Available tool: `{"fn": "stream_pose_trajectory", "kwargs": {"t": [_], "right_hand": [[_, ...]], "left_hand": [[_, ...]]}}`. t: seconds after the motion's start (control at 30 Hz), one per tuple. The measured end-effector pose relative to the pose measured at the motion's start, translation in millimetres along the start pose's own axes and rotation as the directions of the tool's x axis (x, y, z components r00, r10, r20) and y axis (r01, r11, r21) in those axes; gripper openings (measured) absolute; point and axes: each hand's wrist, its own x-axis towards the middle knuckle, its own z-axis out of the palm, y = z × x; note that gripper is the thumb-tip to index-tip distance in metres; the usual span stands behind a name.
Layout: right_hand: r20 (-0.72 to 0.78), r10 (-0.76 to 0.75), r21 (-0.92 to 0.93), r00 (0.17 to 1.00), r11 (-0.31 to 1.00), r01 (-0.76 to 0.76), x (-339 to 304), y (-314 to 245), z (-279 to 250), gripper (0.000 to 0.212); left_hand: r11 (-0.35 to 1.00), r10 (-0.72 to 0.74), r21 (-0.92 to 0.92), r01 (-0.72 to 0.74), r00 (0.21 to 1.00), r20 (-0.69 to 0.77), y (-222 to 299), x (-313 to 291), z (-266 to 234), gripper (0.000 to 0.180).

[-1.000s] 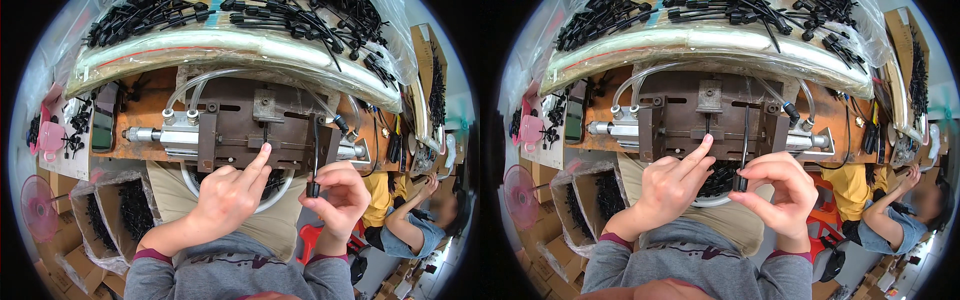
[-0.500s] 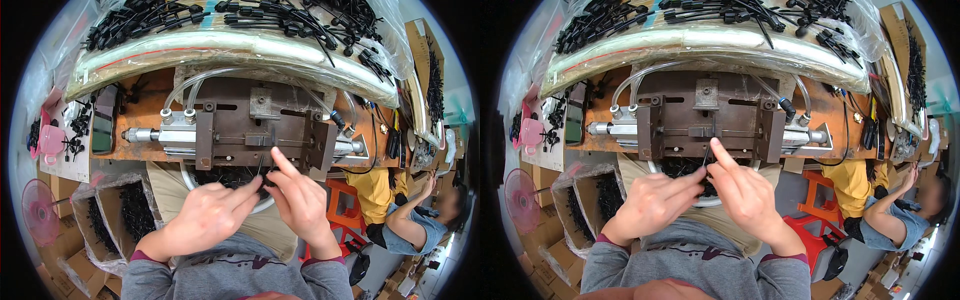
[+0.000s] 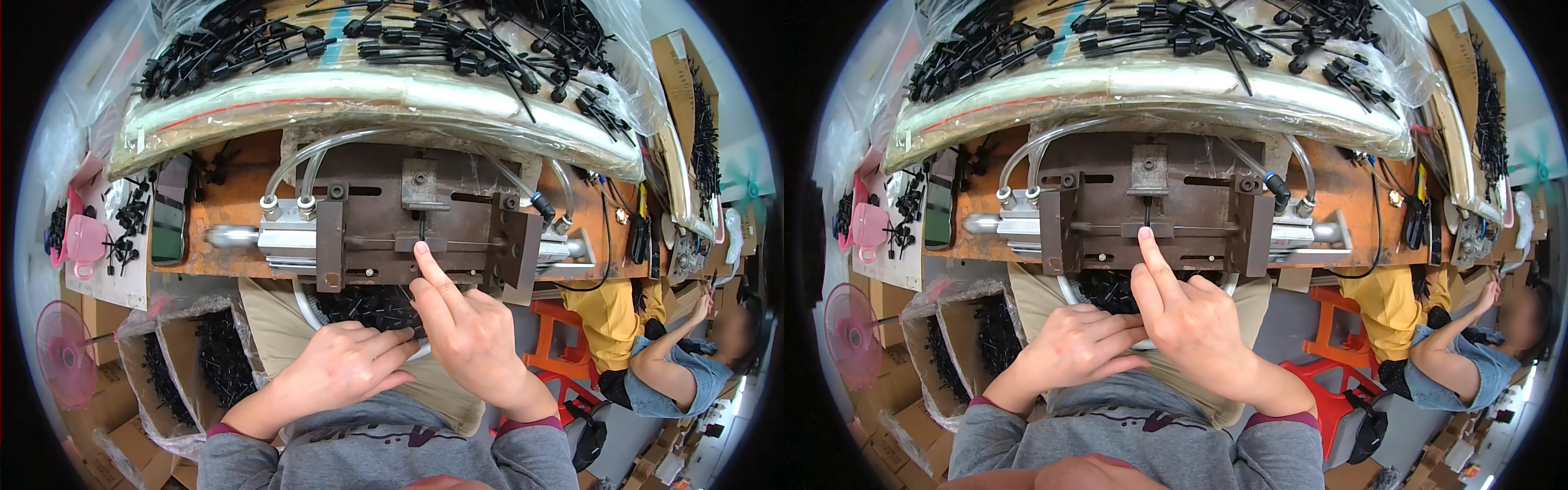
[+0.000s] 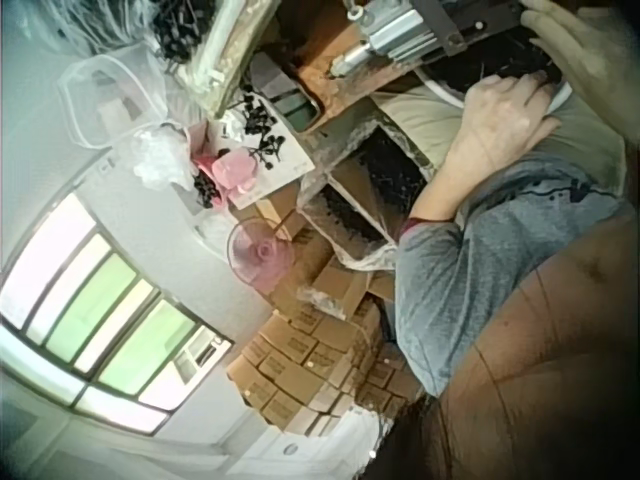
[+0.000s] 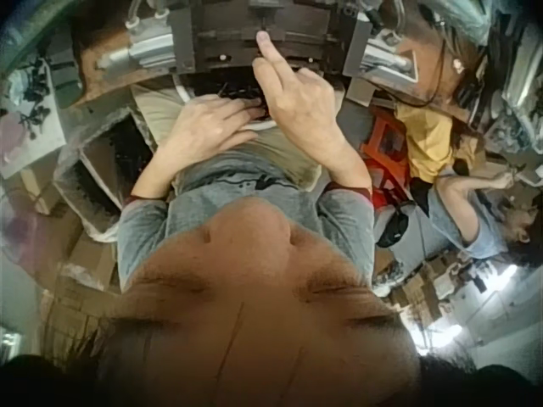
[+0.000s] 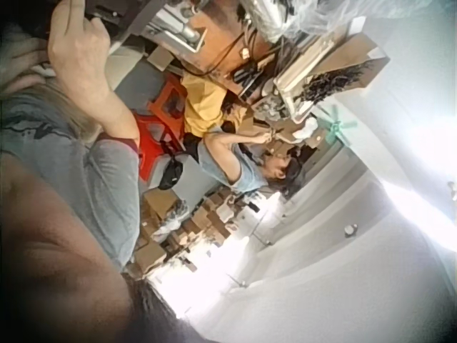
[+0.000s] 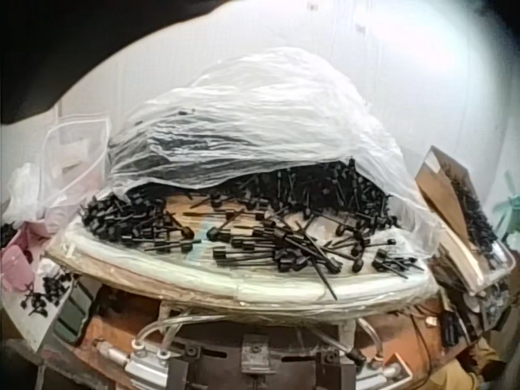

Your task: Manually assemble small black plastic and metal components using a pneumatic clamping jig.

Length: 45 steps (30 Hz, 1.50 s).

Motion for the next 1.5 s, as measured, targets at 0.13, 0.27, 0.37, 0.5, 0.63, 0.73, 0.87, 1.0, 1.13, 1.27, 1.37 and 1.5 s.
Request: {"fn": "stream_pose_trajectory", "kwargs": {"t": [0.13,0.27,0.37,0.5,0.63,0.73,0.87,1.0,1.13,1.27,1.37,1.5], "right_hand": [[0.007,-0.006,0.040,1.000,0.999,0.006,7,1,-12,0.026],[-0.262,0.047,0.159,0.964,0.987,-0.004,37,22,-41,0.029],[-0.342,0.227,0.141,0.912,0.972,-0.189,82,40,-83,0.025],[-0.233,0.138,-0.096,0.963,0.982,-0.165,143,102,-103,0.045],[0.017,0.273,-0.231,0.962,0.937,-0.262,188,122,-84,0.054],[0.099,0.286,-0.218,0.953,0.941,-0.259,199,125,-80,0.055],[0.114,0.215,-0.199,0.970,0.961,-0.190,201,130,-85,0.047],[-0.018,0.173,-0.142,0.985,0.975,-0.174,192,147,-86,0.035],[0.008,0.258,-0.181,0.966,0.951,-0.252,192,151,-97,0.037],[-0.126,0.211,0.026,0.969,0.977,-0.210,183,159,-92,0.030],[-0.185,0.262,0.257,0.947,0.943,-0.211,180,161,-96,0.029],[-0.206,0.278,0.524,0.938,0.841,-0.134,177,180,-101,0.029]], "left_hand": [[0.999,0.033,-0.001,-0.033,0.998,-0.062,-1,-2,3,0.031],[0.998,0.059,0.001,-0.060,0.985,-0.165,-5,-8,11,0.027],[0.997,0.066,-0.018,-0.070,0.980,-0.190,-4,-12,13,0.025],[0.994,0.091,-0.036,-0.100,0.978,-0.189,3,-11,16,0.024],[0.995,0.087,-0.034,-0.094,0.981,-0.173,2,-15,17,0.024],[0.997,0.071,-0.023,-0.076,0.983,-0.168,3,-19,16,0.023],[0.997,0.071,-0.014,-0.075,0.980,-0.188,0,-22,16,0.022],[0.997,0.079,-0.008,-0.082,0.974,-0.212,0,-22,18,0.022],[0.997,0.073,0.002,-0.074,0.982,-0.176,1,-23,17,0.033],[0.999,0.051,0.014,-0.050,0.990,-0.130,4,-21,12,0.049],[0.999,0.047,0.015,-0.045,0.990,-0.130,3,-23,14,0.056],[0.999,0.041,0.020,-0.039,0.991,-0.129,4,-23,14,0.058]]}}
